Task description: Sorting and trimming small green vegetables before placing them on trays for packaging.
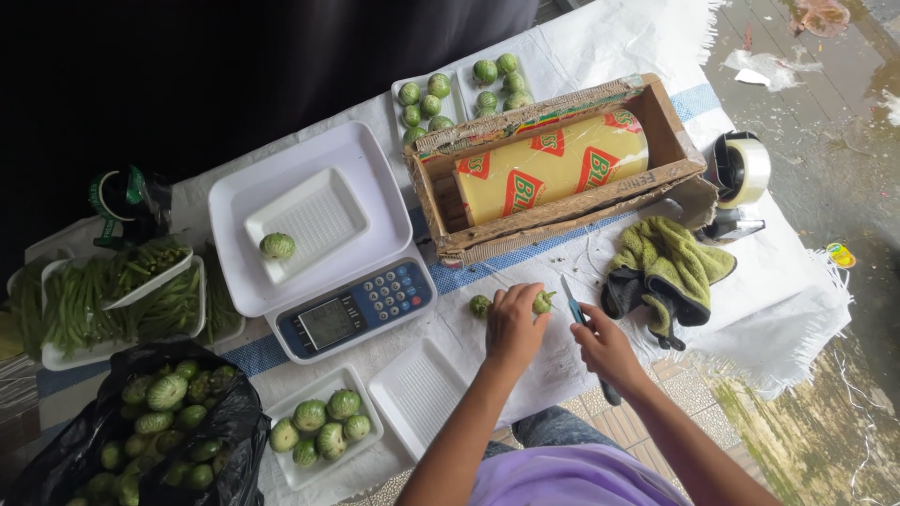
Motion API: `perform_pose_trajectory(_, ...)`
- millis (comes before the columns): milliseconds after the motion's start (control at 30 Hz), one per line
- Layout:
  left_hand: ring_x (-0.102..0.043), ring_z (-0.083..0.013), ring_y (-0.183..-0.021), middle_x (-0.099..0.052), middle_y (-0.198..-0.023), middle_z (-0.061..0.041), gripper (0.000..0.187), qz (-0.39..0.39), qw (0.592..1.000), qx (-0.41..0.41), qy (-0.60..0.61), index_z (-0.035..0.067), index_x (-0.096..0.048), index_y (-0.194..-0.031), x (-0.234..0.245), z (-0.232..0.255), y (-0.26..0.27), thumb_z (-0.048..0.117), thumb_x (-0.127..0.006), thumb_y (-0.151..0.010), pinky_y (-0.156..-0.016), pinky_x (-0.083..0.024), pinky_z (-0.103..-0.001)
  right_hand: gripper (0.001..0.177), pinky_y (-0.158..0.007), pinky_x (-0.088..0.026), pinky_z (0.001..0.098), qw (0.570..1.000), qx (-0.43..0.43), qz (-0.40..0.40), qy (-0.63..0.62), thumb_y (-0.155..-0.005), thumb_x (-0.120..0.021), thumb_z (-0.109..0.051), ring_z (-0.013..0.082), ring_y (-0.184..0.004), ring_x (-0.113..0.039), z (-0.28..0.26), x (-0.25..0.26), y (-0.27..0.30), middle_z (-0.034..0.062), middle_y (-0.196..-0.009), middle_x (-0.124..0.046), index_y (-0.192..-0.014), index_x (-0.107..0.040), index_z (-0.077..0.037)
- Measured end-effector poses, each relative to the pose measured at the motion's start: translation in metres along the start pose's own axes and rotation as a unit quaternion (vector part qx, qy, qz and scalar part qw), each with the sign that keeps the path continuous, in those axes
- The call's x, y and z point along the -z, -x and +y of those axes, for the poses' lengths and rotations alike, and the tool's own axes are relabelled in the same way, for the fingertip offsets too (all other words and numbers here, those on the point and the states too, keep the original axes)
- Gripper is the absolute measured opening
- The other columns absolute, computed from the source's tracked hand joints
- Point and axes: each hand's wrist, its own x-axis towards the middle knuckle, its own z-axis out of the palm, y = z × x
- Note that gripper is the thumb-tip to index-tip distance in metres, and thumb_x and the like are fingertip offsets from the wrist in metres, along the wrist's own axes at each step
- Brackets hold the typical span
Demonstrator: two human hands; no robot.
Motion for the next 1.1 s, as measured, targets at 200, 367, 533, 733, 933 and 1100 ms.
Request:
perform_pose_trajectory(200,-0.054,-0.0294,-0.112,-0.055,-0.125,-0.005,0.071,-0.065,0.99,0.042,-0.117,0.022,-0.059,-0.131,0.025,-0.003,0.018,0.028,-0.092,-0.068,-0.087,-0.051,-0.044,0.063,-0.081,-0.063,0.0504,0.92,0.141,0.08,0.358,-0.09,-0.07,-0.015,0.0435,-0.104,-0.071,0.048,0.01,-0.025,0.0248,-0.12,-0.061,-0.148,-0.05,-0.001)
perform_pose_trajectory(367,-0.059,-0.0225,-0.1,-0.065,-0.106,-0.001,0.045,0.028,0.988,0.012,-0.151,0.023,-0.063,-0.121,0.03,-0.002,0.026,0.021,-0.08,-0.079,-0.079,-0.051,-0.041,0.072,-0.082,-0.051,0.0497,0.772,0.286,0.288,0.49,-0.079,-0.085,-0.024,0.0402,-0.105,-0.06,0.007,0.058,-0.026,0.0191,-0.125,-0.055,-0.147,-0.06,-0.021)
perform_pose_trajectory(533,-0.068,-0.0188,-0.084,-0.071,-0.11,-0.01,0.063,-0.021,0.912,0.074,0.402,0.008,-0.061,-0.135,0.048,0.013,0.022,0.009,-0.083,-0.075,-0.074,-0.057,-0.031,0.079,-0.095,-0.045,0.0632,0.822,0.049,0.271,0.498,-0.082,-0.081,-0.035,0.0483,-0.121,-0.053,0.023,0.113,-0.057,0.0185,-0.136,-0.05,-0.153,-0.049,-0.019)
perform_pose_trajectory(733,-0.074,-0.0219,-0.088,-0.07,-0.106,-0.017,0.067,-0.123,0.697,0.066,0.703,-0.003,-0.047,-0.145,0.084,0.049,0.018,-0.003,-0.076,-0.085,-0.072,-0.06,-0.026,0.028,-0.091,-0.051,0.0451,0.844,0.193,0.294,0.406,-0.099,-0.071,-0.046,0.0307,-0.107,-0.058,0.028,0.134,-0.042,0.0022,-0.105,-0.058,-0.118,-0.074,-0.026)
perform_pose_trajectory(933,-0.07,-0.0115,-0.082,-0.072,-0.104,-0.009,0.074,-0.09,0.868,0.054,0.485,0.004,-0.061,-0.138,0.067,0.061,0.01,0.016,-0.092,-0.072,-0.069,-0.057,-0.021,0.027,-0.115,-0.035,0.0439,0.866,0.457,0.146,0.141,-0.094,-0.067,-0.023,0.0354,-0.135,-0.048,-0.069,0.043,0.044,0.0183,-0.136,-0.056,-0.118,-0.074,-0.011)
perform_pose_trajectory(1100,-0.075,-0.0278,-0.084,-0.068,-0.094,-0.011,0.062,-0.013,0.972,-0.011,0.233,0.006,-0.069,-0.127,0.07,0.079,0.007,0.008,-0.087,-0.068,-0.076,-0.061,-0.032,0.036,-0.123,-0.019,0.0532,0.833,0.536,0.032,0.133,-0.097,-0.062,-0.028,0.0426,-0.156,-0.022,-0.084,-0.021,0.05,0.0209,-0.163,-0.038,-0.132,-0.071,-0.025)
